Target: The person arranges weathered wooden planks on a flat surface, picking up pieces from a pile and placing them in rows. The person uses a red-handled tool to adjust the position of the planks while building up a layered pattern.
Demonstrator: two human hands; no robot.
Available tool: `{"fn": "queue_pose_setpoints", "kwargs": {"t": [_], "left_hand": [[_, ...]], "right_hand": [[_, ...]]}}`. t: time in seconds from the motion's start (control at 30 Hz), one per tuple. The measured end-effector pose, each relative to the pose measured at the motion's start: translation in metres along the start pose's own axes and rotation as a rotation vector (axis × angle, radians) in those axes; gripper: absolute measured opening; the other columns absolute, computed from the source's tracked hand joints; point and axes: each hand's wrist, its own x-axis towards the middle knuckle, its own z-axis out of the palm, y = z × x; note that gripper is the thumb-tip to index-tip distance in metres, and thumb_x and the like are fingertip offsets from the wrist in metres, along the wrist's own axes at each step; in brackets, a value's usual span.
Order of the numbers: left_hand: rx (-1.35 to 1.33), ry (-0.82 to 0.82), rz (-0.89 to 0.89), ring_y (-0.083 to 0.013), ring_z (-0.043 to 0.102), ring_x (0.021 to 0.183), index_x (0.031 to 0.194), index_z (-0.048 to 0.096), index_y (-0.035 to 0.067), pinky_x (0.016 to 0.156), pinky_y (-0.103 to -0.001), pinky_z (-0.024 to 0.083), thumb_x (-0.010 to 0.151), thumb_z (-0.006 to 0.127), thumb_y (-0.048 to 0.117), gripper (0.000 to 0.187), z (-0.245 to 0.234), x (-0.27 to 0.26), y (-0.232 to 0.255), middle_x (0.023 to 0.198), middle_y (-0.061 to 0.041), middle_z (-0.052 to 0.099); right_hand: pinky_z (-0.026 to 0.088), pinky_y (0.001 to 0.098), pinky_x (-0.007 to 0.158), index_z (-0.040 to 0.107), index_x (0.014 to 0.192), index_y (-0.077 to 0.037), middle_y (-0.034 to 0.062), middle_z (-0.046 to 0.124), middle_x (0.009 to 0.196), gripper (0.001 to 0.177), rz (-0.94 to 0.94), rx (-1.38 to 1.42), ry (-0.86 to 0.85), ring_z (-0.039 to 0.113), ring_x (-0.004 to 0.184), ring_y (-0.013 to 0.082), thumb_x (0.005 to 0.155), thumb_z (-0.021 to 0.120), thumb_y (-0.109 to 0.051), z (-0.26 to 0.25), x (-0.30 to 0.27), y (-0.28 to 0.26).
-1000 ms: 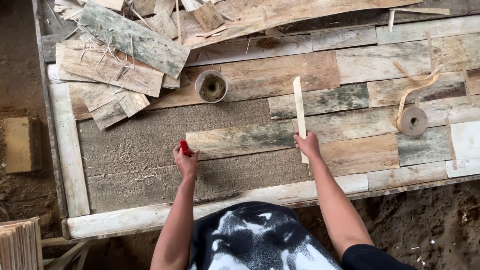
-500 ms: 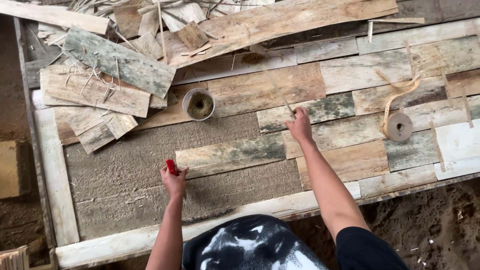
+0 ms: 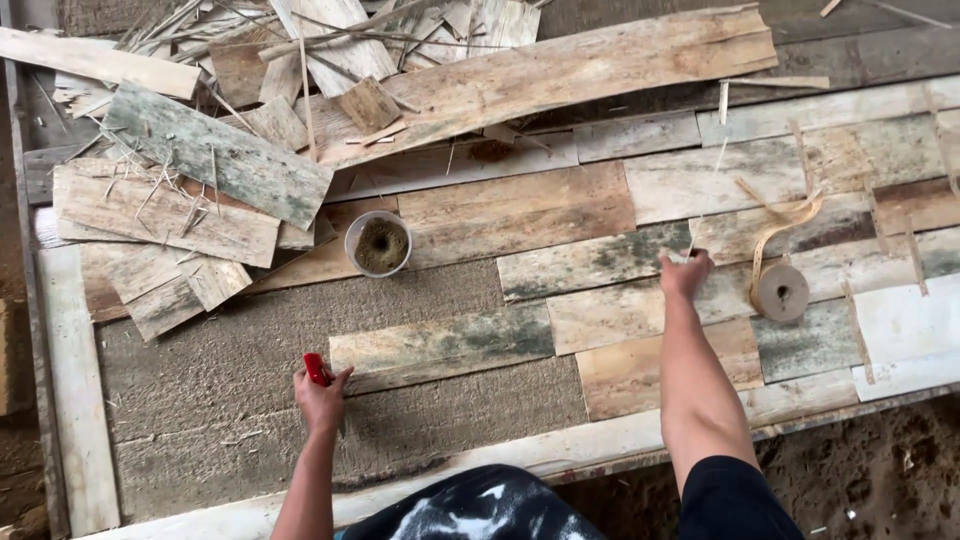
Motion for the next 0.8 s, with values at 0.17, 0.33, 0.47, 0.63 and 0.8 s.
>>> {"fn": "queue_pose_setpoints", "kwargs": {"t": [0.17,0.33,0.47,0.63,0.8], "left_hand": [[0.026,-0.002,-0.036,-0.0381,0.064,0.11,0.078,0.065,0.005,0.099,-0.042,0.049,0.07,0.097,0.033,0.043,0.004,0.006,0.001,0.119,-0.014,0.06],[0.044,0.024,-0.052,-0.0375,0.064,0.11,0.076,0.063,0.007,0.1,-0.042,0.048,0.07,0.096,0.036,0.044,0.009,0.009,-0.004,0.117,-0.012,0.06],[0.052,0.026,-0.06,-0.0365,0.064,0.109,0.077,0.064,0.008,0.1,-0.041,0.049,0.071,0.096,0.036,0.043,0.008,0.006,-0.003,0.116,-0.01,0.06],[0.022,0.027,-0.046,-0.0387,0.064,0.108,0.077,0.063,0.006,0.099,-0.043,0.048,0.072,0.095,0.033,0.042,0.006,0.003,0.005,0.115,-0.013,0.059],[0.003,0.021,-0.058,-0.0376,0.064,0.108,0.076,0.062,0.006,0.099,-0.043,0.049,0.073,0.095,0.033,0.042,0.003,0.004,0.007,0.115,-0.012,0.059]], "right_hand": [[0.051,0.0417,0.094,0.061,0.102,-0.01,0.0138,0.056,0.113,0.048,0.052,-0.003,-0.032,0.065,0.105,0.0372,0.072,0.096,-0.023,-0.009,0.004,-0.005],[0.056,0.0421,0.083,0.063,0.104,-0.009,0.0141,0.06,0.107,0.05,0.139,0.018,-0.068,0.07,0.096,0.0343,0.072,0.097,-0.026,-0.017,-0.004,-0.02],[0.055,0.0444,0.083,0.064,0.105,-0.008,0.0167,0.063,0.107,0.049,0.146,0.045,-0.104,0.07,0.099,0.0351,0.073,0.096,-0.027,-0.018,-0.011,-0.019],[0.056,0.0452,0.081,0.065,0.107,-0.006,0.0171,0.062,0.105,0.048,0.142,0.076,-0.126,0.069,0.096,0.0339,0.076,0.096,-0.025,-0.025,-0.014,-0.024],[0.056,0.0449,0.081,0.066,0.103,-0.006,0.0177,0.063,0.105,0.046,0.122,0.06,-0.119,0.069,0.095,0.034,0.073,0.096,-0.023,-0.015,-0.01,-0.015]]}}
